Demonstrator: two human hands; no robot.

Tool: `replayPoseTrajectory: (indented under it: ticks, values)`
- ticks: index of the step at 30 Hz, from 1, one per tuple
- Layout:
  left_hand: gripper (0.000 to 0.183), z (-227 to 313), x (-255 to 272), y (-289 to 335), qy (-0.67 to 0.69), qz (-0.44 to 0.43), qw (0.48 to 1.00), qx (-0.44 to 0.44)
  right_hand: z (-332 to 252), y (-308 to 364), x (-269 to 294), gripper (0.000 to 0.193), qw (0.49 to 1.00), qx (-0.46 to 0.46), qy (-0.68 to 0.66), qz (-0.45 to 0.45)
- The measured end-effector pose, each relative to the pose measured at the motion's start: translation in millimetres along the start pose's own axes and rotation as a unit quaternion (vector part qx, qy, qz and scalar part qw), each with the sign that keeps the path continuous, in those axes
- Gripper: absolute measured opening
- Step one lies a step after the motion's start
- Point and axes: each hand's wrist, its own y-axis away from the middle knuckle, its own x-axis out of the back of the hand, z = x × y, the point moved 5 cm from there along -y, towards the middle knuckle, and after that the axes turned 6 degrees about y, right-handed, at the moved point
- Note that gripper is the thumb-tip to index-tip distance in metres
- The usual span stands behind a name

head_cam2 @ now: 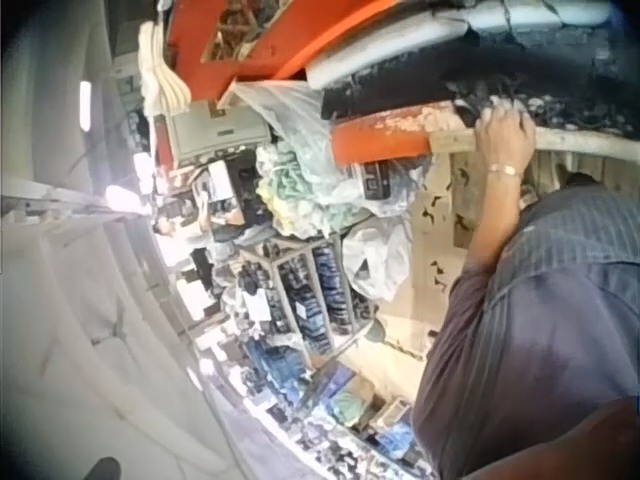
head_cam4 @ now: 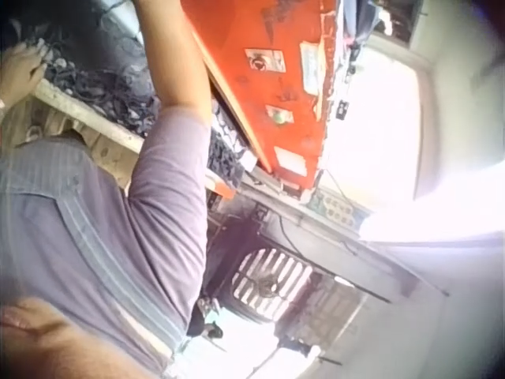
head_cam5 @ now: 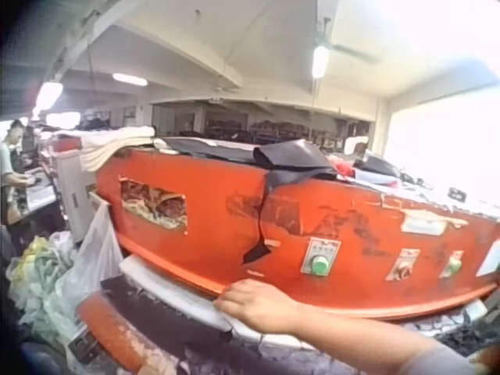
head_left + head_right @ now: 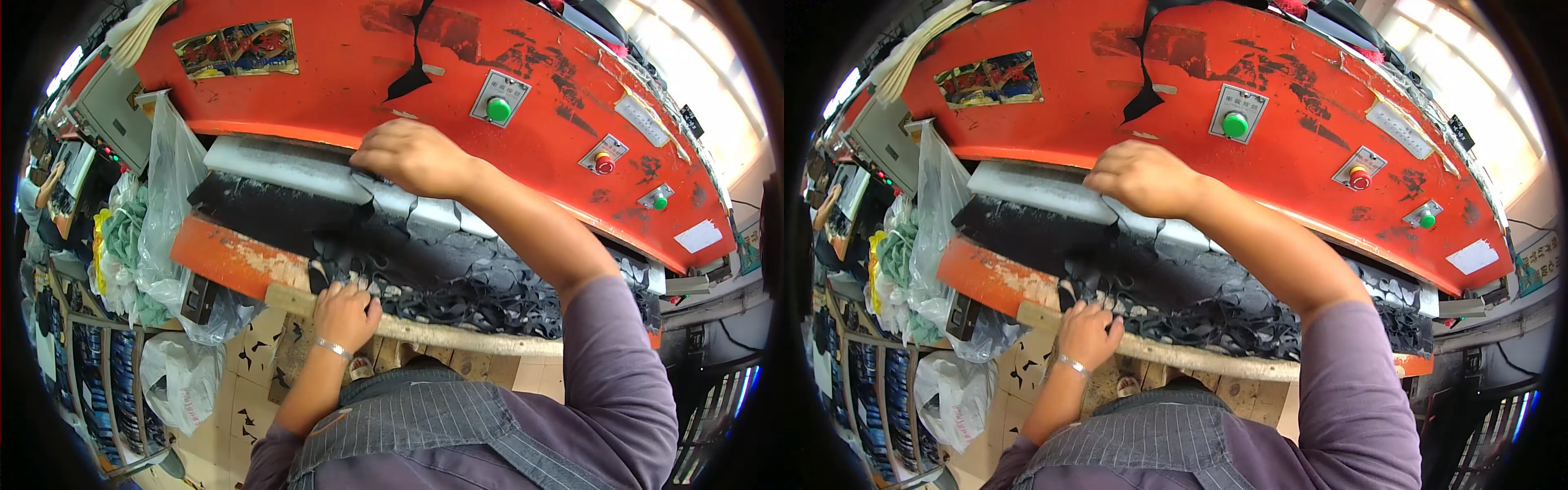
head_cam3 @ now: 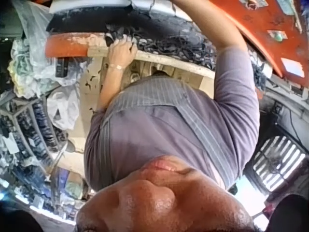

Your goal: Using a die cutting machine to cut out shoe components from a sheet of leather.

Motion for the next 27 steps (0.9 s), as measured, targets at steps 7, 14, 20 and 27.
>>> replayPoseTrajectory:
  ticks: [7, 14, 20, 27]
  values:
    - [0.026, -18.7, 10.0, -27.5, 0.095, -0.146, 0.984, 0.035, 79.6, 0.0, -147.8, 0.018, 0.951, 0.072, 0.076, -0.292]
    - [0.014, -26.1, 41.0, -148.6, 0.172, 0.037, 0.983, -0.044, 125.8, 16.2, -143.8, 0.013, 0.971, 0.089, -0.049, -0.219]
    - [0.046, -29.0, -16.9, -217.9, 0.194, 0.004, 0.977, -0.084, 144.8, 165.4, -82.1, 0.017, 0.9, -0.398, -0.049, -0.171]
    - [0.081, -43.9, -92.2, -234.5, 0.137, -0.028, 0.986, -0.086, 86.6, 225.8, -76.9, 0.028, 0.736, -0.665, -0.092, -0.092]
